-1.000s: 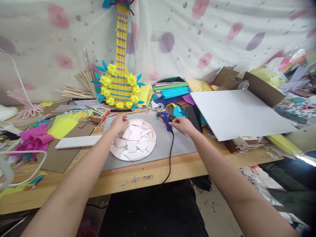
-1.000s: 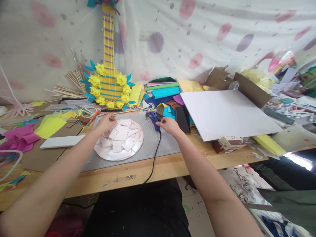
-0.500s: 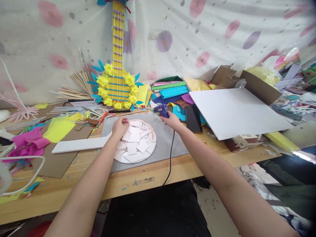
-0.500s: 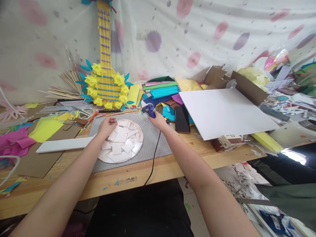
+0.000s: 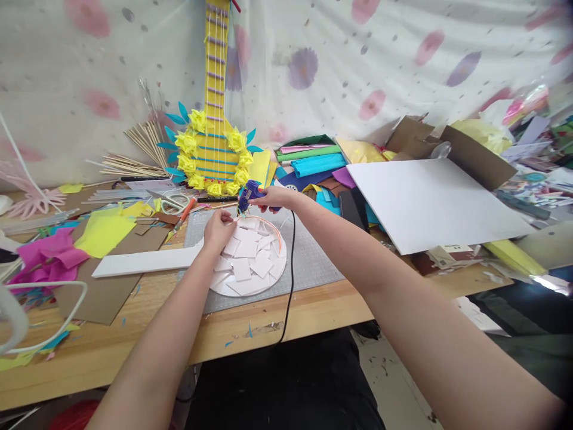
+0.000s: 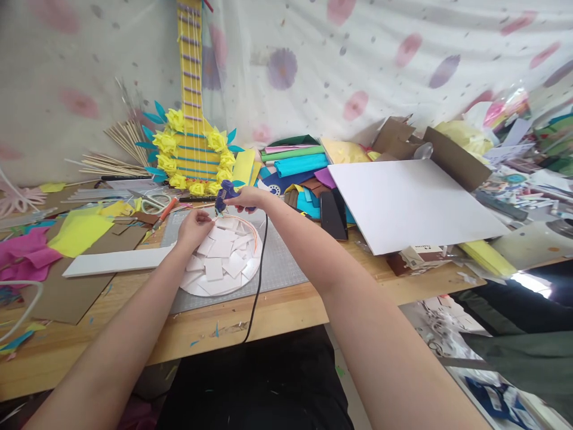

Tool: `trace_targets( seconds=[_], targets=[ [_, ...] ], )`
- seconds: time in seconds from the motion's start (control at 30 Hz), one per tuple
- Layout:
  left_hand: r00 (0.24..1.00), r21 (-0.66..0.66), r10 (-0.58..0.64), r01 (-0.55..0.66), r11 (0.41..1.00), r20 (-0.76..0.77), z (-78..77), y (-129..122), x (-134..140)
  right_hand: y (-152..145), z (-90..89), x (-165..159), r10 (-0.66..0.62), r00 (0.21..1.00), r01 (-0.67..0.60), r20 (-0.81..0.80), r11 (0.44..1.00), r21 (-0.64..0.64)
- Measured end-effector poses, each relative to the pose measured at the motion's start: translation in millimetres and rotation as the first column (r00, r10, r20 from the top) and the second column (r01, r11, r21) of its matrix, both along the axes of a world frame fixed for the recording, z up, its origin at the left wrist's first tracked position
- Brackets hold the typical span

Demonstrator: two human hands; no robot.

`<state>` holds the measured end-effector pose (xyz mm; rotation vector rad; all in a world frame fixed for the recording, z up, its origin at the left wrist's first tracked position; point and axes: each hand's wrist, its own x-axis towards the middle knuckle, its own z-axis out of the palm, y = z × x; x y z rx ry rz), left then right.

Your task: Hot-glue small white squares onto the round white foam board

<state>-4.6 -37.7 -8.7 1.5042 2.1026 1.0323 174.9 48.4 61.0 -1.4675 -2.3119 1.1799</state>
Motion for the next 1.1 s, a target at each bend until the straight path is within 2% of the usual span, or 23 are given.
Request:
trace_targets(
  seconds=[0.17, 0.4, 0.67, 1.1],
  targets=[
    [0.997, 0.067, 0.060, -0.063, 0.996, 0.057, -5.5, 4, -4, 2, 11.7, -10, 0.050, 0.991, -0.055, 0.124, 0.998, 0.040],
    [0.981, 0.116, 0.059, -0.082, 0.990, 0.184, -14.2, 11, -9, 5, 17.6, -15, 0.117, 0.971, -0.126, 0.207, 0.991, 0.031],
    [0.977, 0.111, 0.075, -0.098, 0.989, 0.198, -14.0, 11, -8, 5, 15.2, -13, 0.145, 0.967, -0.153, 0.208, 0.988, 0.026],
    [0.992, 0.051, 0.081, -0.087, 0.995, 0.102, -10.4, 8, -7, 7, 11.8, -12, 0.082, 0.981, -0.099, 0.175, 0.991, 0.086]
  ],
)
